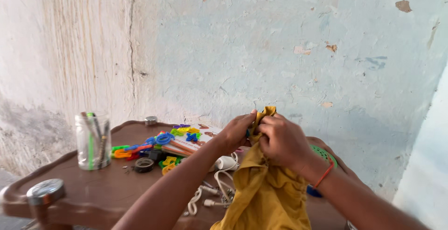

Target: The person sorts small items on a low brown table, handling a white charger, a red utility knife, a green plastic basket, and a yellow cloth. They place the knife and charger into the basket, then wipe the table surface with the cloth.

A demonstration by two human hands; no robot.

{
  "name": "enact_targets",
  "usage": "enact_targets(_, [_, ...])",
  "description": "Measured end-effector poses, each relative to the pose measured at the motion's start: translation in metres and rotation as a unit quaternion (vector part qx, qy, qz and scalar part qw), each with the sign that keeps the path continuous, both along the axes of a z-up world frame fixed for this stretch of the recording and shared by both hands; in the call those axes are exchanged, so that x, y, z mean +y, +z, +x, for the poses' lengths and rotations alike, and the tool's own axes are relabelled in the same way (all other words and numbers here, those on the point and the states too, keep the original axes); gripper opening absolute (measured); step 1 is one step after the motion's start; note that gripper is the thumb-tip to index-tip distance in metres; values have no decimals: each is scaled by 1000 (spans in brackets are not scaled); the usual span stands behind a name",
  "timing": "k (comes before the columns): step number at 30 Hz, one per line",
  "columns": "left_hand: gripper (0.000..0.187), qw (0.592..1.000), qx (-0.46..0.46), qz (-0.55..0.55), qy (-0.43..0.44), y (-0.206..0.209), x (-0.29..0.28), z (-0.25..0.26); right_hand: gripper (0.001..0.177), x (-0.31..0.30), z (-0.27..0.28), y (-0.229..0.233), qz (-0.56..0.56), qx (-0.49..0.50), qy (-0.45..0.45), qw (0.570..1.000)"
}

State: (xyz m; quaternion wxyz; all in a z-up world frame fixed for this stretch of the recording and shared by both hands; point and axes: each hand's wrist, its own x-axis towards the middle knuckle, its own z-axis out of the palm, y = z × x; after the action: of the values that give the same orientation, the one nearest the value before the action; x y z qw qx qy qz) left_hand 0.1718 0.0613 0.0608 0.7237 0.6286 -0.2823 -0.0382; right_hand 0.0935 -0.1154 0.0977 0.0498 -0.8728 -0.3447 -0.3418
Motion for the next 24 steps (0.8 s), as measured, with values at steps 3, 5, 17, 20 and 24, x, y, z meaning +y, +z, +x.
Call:
enact_targets(3, [60,1000,-1,15,1,-1,5,3,34,4,6,-16,51,-51,52,996])
enact_targets(5, [62,999,-5,43,17,2,8,3,44,2,9,-21,63,-99,157,981])
enact_targets(17, [64,999,-10,46,8,-21,9,-2,41,9,6,-30,45,-15,-32,998])
enact_targets(20, [67,997,-26,71,16,-25,10,2,42,7,7,-33,48,16,125,991])
enact_targets(24, [70,995,-44,86,17,-33,11,10,33,0,16,-37,16,44,182,982])
